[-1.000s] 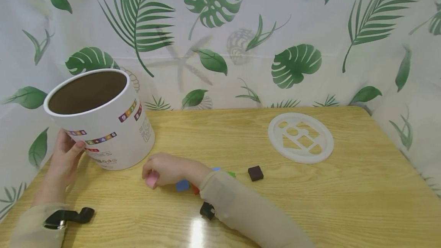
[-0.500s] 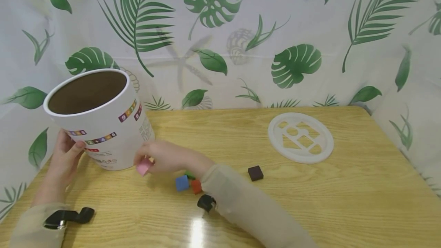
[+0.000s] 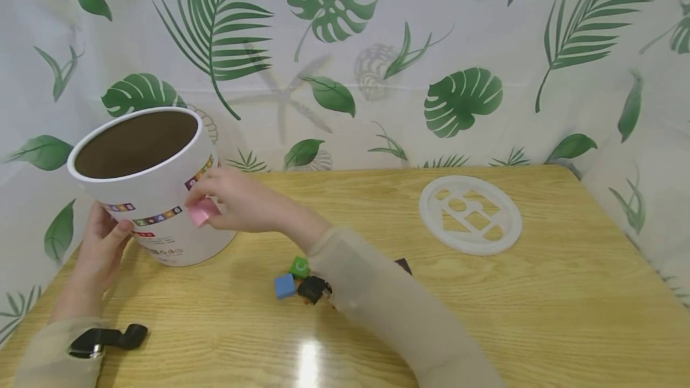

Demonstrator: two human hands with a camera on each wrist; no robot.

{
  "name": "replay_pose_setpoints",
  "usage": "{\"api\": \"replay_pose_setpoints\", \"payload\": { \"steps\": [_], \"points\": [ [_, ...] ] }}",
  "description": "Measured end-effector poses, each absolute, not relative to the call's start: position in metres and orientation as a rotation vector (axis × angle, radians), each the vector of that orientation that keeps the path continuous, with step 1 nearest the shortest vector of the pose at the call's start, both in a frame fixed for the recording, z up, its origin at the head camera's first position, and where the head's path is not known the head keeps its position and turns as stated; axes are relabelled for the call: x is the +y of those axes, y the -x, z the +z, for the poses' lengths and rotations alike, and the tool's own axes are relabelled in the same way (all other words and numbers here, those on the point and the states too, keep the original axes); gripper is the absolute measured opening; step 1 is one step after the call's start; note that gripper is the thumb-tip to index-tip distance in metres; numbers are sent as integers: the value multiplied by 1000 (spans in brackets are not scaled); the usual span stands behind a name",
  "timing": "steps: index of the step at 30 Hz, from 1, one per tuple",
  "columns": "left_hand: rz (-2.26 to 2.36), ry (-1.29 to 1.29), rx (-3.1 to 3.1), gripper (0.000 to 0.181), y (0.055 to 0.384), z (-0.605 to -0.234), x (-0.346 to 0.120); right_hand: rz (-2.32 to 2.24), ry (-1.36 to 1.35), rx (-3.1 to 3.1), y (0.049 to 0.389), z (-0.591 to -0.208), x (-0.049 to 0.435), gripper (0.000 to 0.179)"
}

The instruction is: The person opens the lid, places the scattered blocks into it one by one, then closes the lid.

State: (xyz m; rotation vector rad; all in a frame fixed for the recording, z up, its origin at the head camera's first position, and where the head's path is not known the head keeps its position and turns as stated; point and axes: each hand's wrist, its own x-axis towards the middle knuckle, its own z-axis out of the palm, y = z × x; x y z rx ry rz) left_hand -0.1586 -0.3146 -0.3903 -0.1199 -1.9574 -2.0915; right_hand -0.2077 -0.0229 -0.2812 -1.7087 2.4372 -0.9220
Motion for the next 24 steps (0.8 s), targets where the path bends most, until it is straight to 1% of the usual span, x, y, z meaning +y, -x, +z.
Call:
{"api": "replay_pose_setpoints", "payload": {
  "steps": [6,9,18,24],
  "points": [
    [-2093,131,-1959,68,159,-390,-315,-1059,1808,2541,212,-264,-29,26],
    [-2089,123,-1966,69,159,-390,-315,-1161,1815,2546,214,-257,-34,24],
    [-2103,127,-1946,69,159,-391,-315,-1356,1572,2613,220,-236,-56,26],
    [-2104,119,-1931,68,160,-393,-315,-1449,1398,2622,225,-237,-78,30]
  ]
}}
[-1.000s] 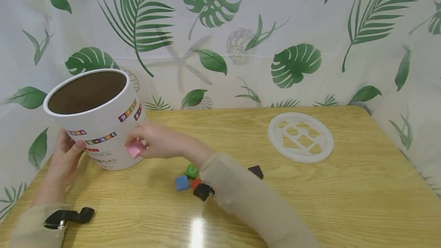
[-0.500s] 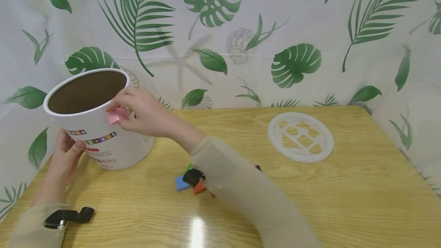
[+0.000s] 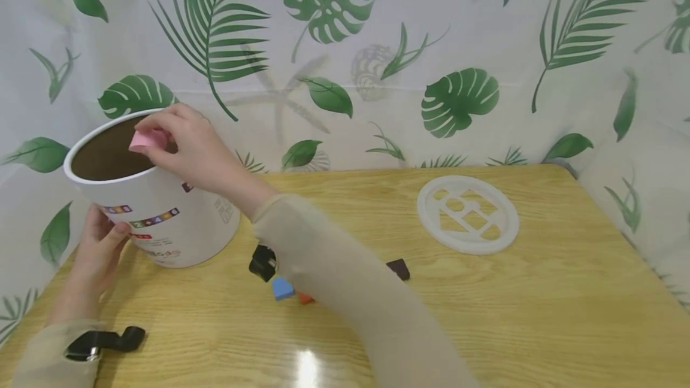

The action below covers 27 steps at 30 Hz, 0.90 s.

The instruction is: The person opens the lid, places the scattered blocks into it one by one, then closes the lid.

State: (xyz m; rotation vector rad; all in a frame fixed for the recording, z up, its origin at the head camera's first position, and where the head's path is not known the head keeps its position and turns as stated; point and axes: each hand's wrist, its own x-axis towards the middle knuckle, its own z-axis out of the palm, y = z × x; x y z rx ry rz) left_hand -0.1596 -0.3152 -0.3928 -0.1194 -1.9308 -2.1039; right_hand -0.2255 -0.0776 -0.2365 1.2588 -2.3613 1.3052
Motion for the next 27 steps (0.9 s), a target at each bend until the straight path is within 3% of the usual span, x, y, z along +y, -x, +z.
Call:
{"api": "replay_pose_setpoints", "payload": {
  "steps": [27],
  "points": [
    [-2128,140,-1938,68,160,-393,-316,1227,-1189,-2534,235,-248,-91,34]
  ]
}}
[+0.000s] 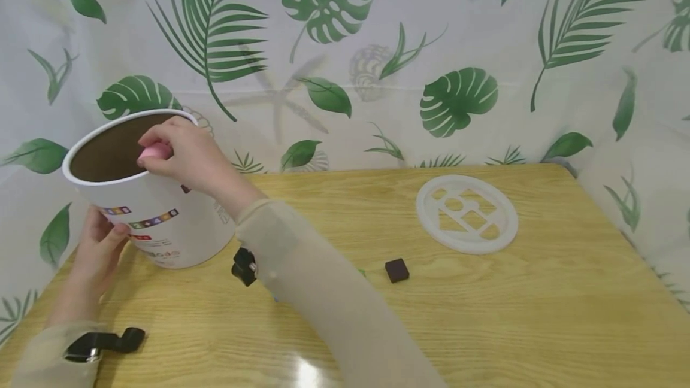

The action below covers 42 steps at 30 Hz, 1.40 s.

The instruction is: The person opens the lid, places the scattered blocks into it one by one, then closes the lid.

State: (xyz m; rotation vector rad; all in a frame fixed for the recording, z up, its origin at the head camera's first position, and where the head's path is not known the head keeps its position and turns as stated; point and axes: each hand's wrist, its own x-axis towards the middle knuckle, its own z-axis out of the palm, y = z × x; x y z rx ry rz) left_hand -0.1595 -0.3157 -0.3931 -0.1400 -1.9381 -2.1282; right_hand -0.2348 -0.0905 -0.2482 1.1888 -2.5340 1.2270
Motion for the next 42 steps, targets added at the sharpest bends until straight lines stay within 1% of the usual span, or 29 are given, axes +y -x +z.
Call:
{"api": "replay_pose_setpoints", "payload": {
  "steps": [15,20,25,29,33,38,42],
  "points": [
    [-2109,160,-1945,68,160,-395,-318,1282,-1183,-2478,236,-253,-90,29],
    [-2105,148,-1950,68,161,-393,-317,1299,-1237,-2454,234,-253,-89,26],
    [-2123,133,-1935,69,160,-393,-318,1224,-1300,-2456,229,-253,-83,30],
    [-2134,131,-1938,68,160,-393,-316,1244,-1281,-2372,221,-259,-67,33],
    [-2146,146,-1939,68,161,-393,-315,1319,-1270,-2273,216,-269,-42,30],
    [-2129,149,-1940,66,160,-394,-316,1345,-1353,-2333,212,-288,-12,29],
    [-2121,130,-1958,67,160,-394,-316,1210,-1444,-2488,208,-302,12,29]
  ]
}}
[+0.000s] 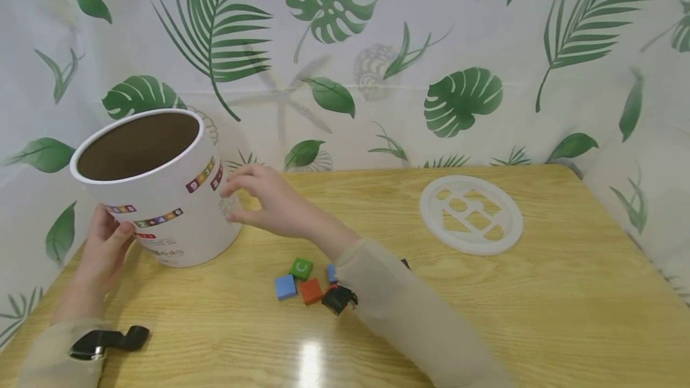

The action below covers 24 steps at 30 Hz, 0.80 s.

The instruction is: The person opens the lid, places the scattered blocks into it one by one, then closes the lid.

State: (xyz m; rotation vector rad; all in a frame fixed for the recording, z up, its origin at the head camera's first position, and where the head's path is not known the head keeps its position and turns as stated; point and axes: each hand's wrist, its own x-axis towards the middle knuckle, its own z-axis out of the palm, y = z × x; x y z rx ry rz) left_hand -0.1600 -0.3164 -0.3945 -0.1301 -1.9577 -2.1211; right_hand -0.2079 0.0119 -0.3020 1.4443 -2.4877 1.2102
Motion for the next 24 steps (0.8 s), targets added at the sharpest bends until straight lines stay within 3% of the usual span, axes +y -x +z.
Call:
{"api": "replay_pose_setpoints", "payload": {
  "steps": [10,24],
  "points": [
    [-2117,91,-1995,67,161,-397,-318,910,-1688,-2786,201,-335,49,29],
    [-2114,133,-1955,68,162,-397,-320,819,-1689,-3054,199,-359,62,37]
  ]
}}
